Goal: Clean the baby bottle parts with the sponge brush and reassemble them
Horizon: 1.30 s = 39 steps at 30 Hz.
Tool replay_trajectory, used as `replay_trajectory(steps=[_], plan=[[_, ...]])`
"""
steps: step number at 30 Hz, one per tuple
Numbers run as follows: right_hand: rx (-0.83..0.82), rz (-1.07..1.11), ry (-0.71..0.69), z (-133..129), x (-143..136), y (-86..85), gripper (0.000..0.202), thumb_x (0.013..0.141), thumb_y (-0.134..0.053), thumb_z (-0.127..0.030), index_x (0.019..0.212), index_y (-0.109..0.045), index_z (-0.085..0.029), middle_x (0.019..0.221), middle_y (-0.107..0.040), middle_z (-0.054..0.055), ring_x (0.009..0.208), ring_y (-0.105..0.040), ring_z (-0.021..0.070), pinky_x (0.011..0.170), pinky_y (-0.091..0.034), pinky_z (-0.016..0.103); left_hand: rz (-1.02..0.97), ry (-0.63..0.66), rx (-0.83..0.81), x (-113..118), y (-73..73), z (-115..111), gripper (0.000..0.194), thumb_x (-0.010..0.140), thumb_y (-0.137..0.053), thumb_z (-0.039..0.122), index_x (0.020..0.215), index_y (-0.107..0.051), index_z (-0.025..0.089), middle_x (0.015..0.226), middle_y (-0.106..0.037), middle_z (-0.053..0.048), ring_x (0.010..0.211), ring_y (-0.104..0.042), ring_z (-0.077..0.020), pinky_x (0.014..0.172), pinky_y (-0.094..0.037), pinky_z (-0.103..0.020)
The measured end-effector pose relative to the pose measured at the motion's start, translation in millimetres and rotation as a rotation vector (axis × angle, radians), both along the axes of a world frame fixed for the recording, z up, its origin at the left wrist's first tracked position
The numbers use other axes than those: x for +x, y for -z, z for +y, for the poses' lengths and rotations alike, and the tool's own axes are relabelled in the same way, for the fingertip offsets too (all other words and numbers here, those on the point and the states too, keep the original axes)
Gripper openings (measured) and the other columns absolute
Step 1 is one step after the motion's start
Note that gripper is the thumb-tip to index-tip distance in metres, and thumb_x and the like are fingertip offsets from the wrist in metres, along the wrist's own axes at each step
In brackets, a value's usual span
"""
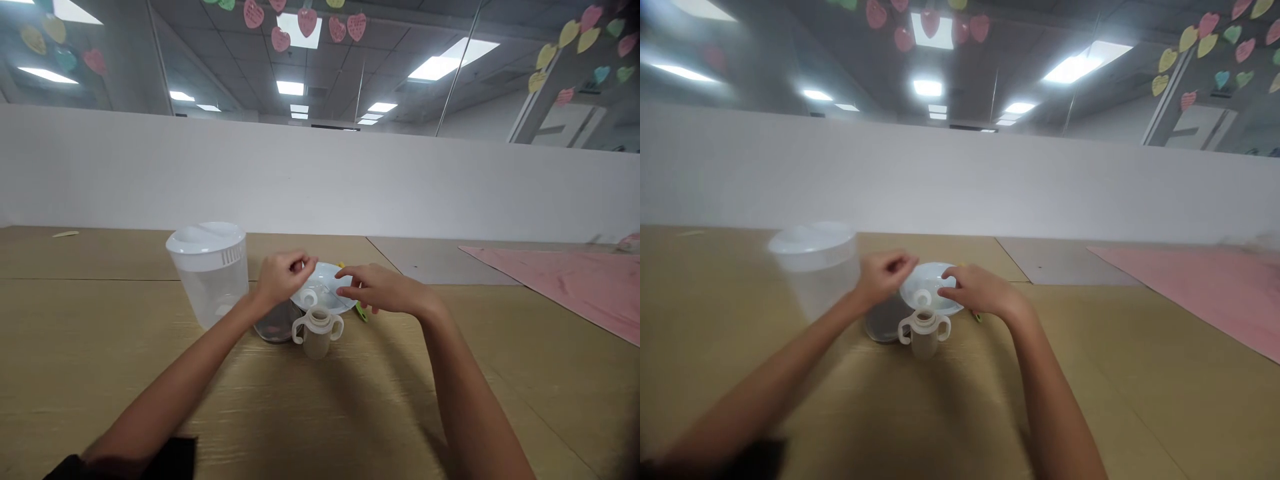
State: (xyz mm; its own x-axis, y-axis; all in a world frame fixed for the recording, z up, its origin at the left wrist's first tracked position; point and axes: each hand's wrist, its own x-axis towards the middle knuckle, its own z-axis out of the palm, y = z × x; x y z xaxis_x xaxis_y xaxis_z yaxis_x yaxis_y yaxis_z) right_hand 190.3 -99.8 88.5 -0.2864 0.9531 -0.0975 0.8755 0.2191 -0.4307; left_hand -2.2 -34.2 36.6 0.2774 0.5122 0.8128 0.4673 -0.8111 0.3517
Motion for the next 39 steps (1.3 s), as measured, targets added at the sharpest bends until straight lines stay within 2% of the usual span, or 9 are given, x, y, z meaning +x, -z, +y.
replay_trajectory(steps=[5, 9, 11, 15, 19, 27, 33, 36, 39], plan=[[-0.003, 0.022, 0.013, -1, 4, -2.4, 0.046, 0.085, -0.043, -0.048, 0.119, -0.050, -0.019, 0.084, -0.063, 0.006, 0.055, -0.056, 0.0109, 0.047, -0.039, 0.021, -0.236, -0.030, 0.159, -27, -42.3, 12, 0.030, 0.077, -0.057, 0.029, 0.051, -0.051, 0.015, 0.042, -0.036, 0.006, 0.042, -0.030, -0.0049, 0.043, -0.026, -0.020], [-0.002, 0.025, 0.004, 1, 5, -1.8, 0.045, 0.085, -0.043, -0.049, 0.119, -0.050, -0.020, 0.086, -0.063, 0.006, 0.054, -0.056, 0.0109, 0.045, -0.039, 0.021, -0.488, 0.019, 0.171, -30, -51.5, 19, 0.032, 0.078, -0.057, 0.031, 0.050, -0.051, 0.016, 0.040, -0.036, 0.007, 0.040, -0.029, -0.0043, 0.039, -0.023, -0.020], [0.002, 0.018, -0.016, 1, 4, -1.4, 0.044, 0.085, -0.042, -0.048, 0.119, -0.050, -0.019, 0.085, -0.063, 0.006, 0.055, -0.056, 0.0111, 0.045, -0.038, 0.021, -0.527, 0.024, 0.183, -15, -39.0, 14, 0.034, 0.081, -0.053, 0.030, 0.050, -0.046, 0.016, 0.043, -0.036, 0.006, 0.043, -0.031, -0.0048, 0.041, -0.025, -0.020], [0.010, 0.010, -0.020, 0, 2, -2.8, 0.045, 0.086, -0.042, -0.047, 0.119, -0.050, -0.019, 0.080, -0.063, 0.005, 0.056, -0.057, 0.0117, 0.046, -0.038, 0.021, -0.052, 0.191, 0.096, 21, 12.6, -8, 0.035, 0.081, -0.048, 0.027, 0.049, -0.041, 0.016, 0.045, -0.034, 0.006, 0.044, -0.029, -0.0058, 0.044, -0.026, -0.021], [0.031, 0.008, -0.004, -3, 5, -5.0, 0.045, 0.086, -0.042, -0.047, 0.120, -0.050, -0.020, 0.081, -0.063, 0.004, 0.057, -0.057, 0.0114, 0.048, -0.039, 0.021, 0.074, 0.218, -0.020, 26, 52.1, -20, 0.037, 0.082, -0.045, 0.028, 0.048, -0.036, 0.016, 0.043, -0.031, 0.006, 0.042, -0.026, -0.0060, 0.044, -0.023, -0.022], [0.101, -0.008, 0.032, 8, 8, 5.2, 0.040, 0.083, -0.047, -0.041, 0.115, -0.055, -0.018, 0.089, -0.064, 0.007, 0.060, -0.057, 0.0113, 0.051, -0.039, 0.021, -0.175, 0.066, -0.318, -4, 67.4, -6, 0.034, 0.086, -0.041, 0.037, 0.061, -0.049, 0.016, 0.056, -0.047, 0.003, 0.056, -0.044, -0.0098, 0.055, -0.035, -0.021], [0.257, 0.042, 0.067, 20, 12, 19.6, 0.029, 0.081, -0.050, -0.034, 0.100, -0.063, -0.017, 0.075, -0.064, 0.005, 0.054, -0.054, 0.0114, 0.049, -0.035, 0.021, -0.169, 0.073, -0.237, -31, 102.3, -15, 0.022, 0.090, -0.037, 0.031, 0.087, -0.054, 0.018, 0.089, -0.056, -0.004, 0.088, -0.051, -0.0162, 0.080, -0.039, -0.028], [0.518, 0.059, 0.175, 24, 14, 41.1, 0.026, 0.085, -0.044, -0.035, 0.089, -0.065, -0.019, 0.063, -0.060, 0.001, 0.054, -0.051, 0.0118, 0.049, -0.030, 0.022, -0.152, 0.069, -0.237, -46, 116.5, -27, 0.017, 0.090, -0.038, 0.028, 0.094, -0.052, 0.020, 0.093, -0.054, -0.004, 0.090, -0.050, -0.0163, 0.079, -0.040, -0.027], [0.697, 0.142, 0.332, 24, 15, 78.5, 0.032, 0.086, -0.040, -0.038, 0.086, -0.064, -0.018, 0.052, -0.052, -0.002, 0.047, -0.044, 0.0110, 0.048, -0.026, 0.022, -0.143, 0.075, -0.271, -53, 121.1, -38, 0.015, 0.089, -0.038, 0.027, 0.095, -0.051, 0.020, 0.093, -0.054, -0.004, 0.089, -0.050, -0.0160, 0.076, -0.041, -0.026]])
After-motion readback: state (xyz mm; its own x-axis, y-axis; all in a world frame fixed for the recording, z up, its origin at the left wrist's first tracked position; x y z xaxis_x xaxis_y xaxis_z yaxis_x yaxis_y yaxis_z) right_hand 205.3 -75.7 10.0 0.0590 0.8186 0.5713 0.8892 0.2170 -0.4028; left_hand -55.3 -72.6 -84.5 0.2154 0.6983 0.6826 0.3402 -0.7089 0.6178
